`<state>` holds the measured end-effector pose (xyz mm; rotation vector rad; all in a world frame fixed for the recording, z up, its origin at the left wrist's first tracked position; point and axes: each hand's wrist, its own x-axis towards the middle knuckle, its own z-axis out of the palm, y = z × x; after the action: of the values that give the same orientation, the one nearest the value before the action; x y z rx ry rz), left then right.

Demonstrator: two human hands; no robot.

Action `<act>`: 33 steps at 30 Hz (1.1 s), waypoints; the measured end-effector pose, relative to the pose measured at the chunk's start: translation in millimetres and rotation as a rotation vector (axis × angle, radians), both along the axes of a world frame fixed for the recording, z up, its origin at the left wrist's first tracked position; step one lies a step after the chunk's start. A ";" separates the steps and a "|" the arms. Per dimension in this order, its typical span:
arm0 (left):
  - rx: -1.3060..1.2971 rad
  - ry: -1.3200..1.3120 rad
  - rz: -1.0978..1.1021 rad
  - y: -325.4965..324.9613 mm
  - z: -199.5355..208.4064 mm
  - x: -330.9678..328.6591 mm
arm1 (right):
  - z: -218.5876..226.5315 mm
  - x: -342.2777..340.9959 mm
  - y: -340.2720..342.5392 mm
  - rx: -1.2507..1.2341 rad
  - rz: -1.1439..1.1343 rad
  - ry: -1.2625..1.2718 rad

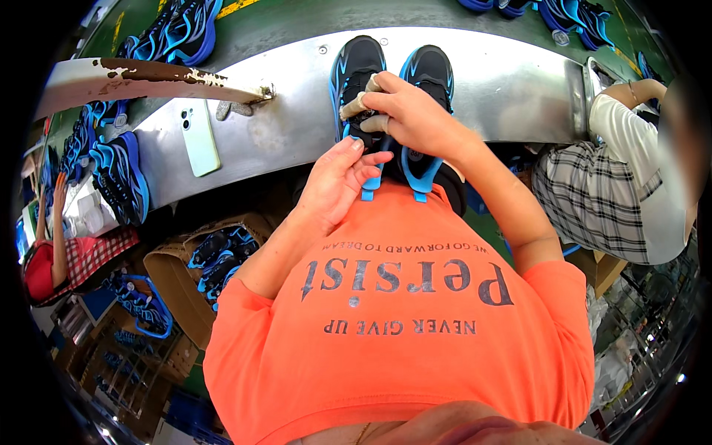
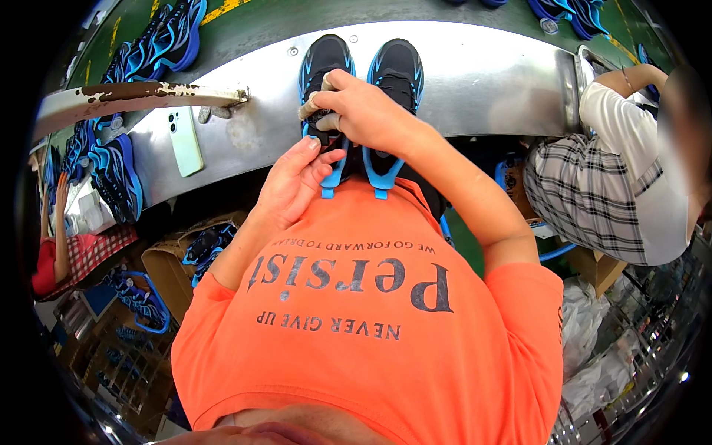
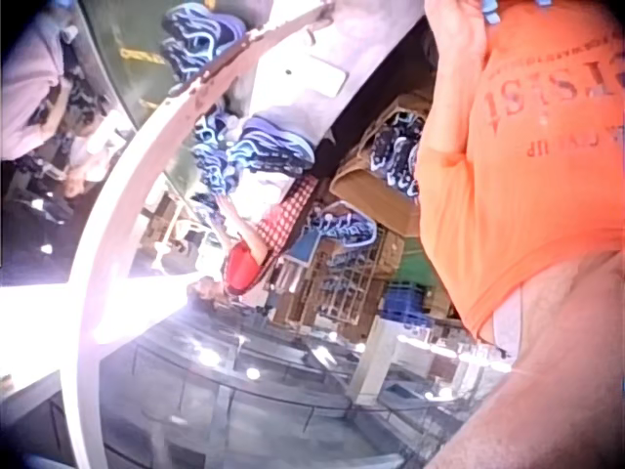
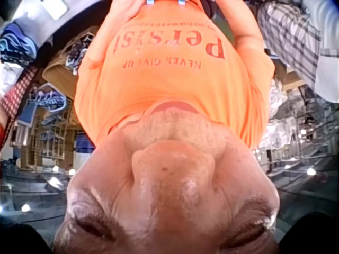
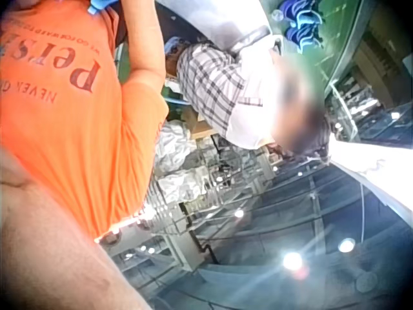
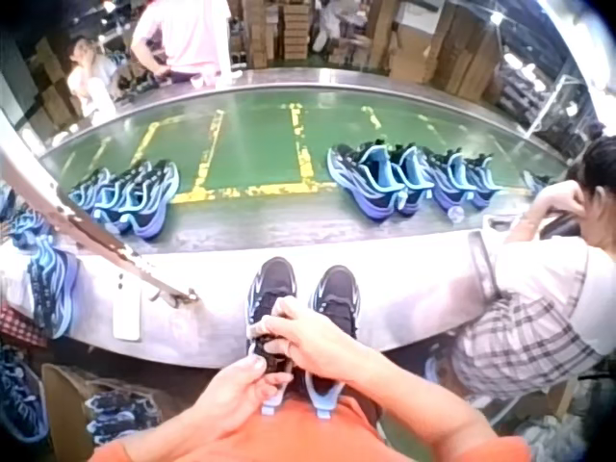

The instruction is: The person performs a series of assembly steps on several blue and black shoes by hand, including inserting white support components, wiping the shoe surfaces, and placing completed units back onto a moving conveyor belt.

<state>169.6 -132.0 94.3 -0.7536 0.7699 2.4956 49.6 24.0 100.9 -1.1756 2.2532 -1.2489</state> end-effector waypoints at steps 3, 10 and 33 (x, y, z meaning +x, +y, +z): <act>-0.032 0.003 0.028 0.5 4.1 -0.6 | 0.5 23.4 -15.6 0.037 -0.243 0.071; -0.323 0.033 -0.168 3.5 27.2 0.0 | 15.3 -13.3 28.8 -0.093 -0.402 -0.051; -2.103 0.666 -0.742 -63.4 42.7 -171.8 | 9.0 -34.0 114.6 -0.012 -0.581 -0.203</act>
<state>-2.2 -195.4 137.0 0.1081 3.0145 0.4128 15.6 138.6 109.9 -0.3654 2.5096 -1.4948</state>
